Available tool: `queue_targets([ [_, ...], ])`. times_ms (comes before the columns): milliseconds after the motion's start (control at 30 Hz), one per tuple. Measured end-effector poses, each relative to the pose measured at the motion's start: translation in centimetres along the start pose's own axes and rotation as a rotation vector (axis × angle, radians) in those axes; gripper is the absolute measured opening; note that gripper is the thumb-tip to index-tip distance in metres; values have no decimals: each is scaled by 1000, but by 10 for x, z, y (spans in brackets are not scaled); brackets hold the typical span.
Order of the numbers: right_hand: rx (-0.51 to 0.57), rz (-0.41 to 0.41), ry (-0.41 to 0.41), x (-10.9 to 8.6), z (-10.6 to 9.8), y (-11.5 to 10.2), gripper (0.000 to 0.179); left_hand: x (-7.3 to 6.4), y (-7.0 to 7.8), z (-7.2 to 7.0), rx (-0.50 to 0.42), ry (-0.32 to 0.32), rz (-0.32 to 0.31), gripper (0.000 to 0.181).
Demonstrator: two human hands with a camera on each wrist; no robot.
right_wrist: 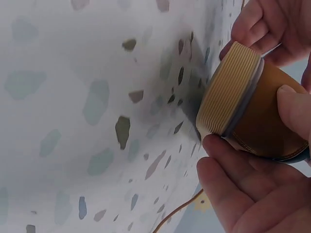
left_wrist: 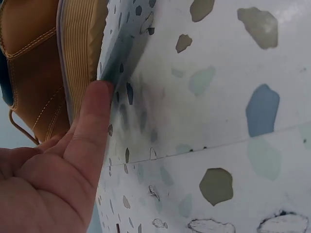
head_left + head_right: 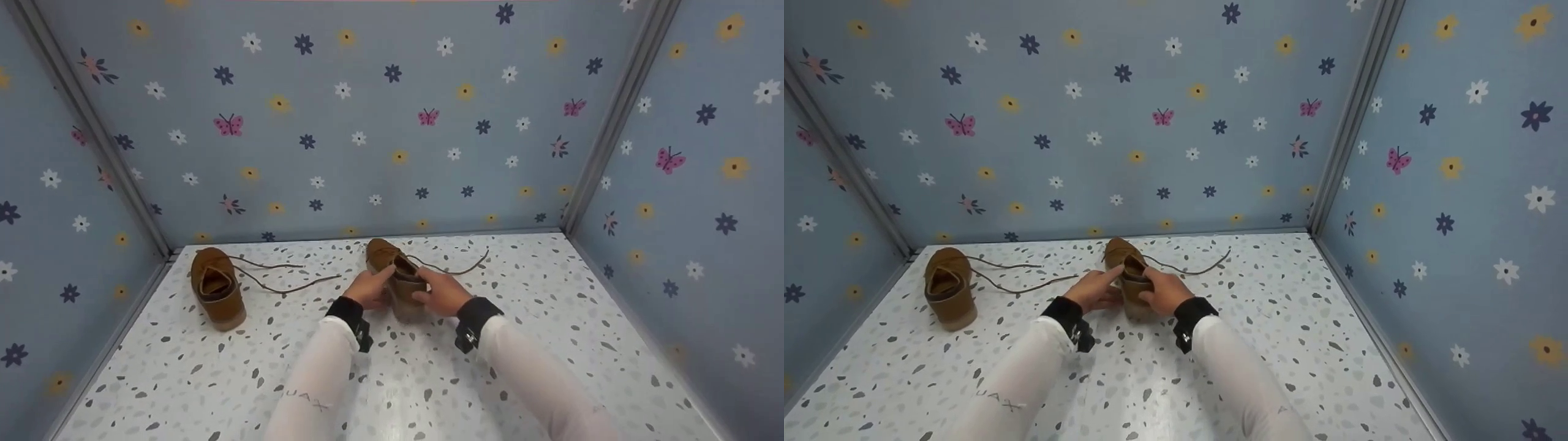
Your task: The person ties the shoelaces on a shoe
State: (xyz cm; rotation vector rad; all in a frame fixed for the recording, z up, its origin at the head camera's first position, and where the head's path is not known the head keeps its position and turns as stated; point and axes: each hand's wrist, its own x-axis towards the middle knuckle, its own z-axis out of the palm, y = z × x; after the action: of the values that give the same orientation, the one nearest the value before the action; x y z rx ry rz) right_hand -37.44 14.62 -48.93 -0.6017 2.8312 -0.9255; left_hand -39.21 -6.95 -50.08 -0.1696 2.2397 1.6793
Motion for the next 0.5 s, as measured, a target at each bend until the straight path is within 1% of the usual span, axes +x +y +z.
queue_targets([
  [100, 5, -34, -17, -6, 1, -6, 14, -3, -2, -2, 9, 7, 6, 91],
  [267, 21, -81, -31, -18, 4, -11, 16, -8, -4, -4, 16, 10, 15, 90],
  [400, 34, -89, -36, -27, 7, -11, 17, -13, -6, -5, 15, -8, 1, 92],
  [500, 50, -100, -29, -33, 9, -10, 18, -16, -7, -5, 9, -30, 4, 91],
])
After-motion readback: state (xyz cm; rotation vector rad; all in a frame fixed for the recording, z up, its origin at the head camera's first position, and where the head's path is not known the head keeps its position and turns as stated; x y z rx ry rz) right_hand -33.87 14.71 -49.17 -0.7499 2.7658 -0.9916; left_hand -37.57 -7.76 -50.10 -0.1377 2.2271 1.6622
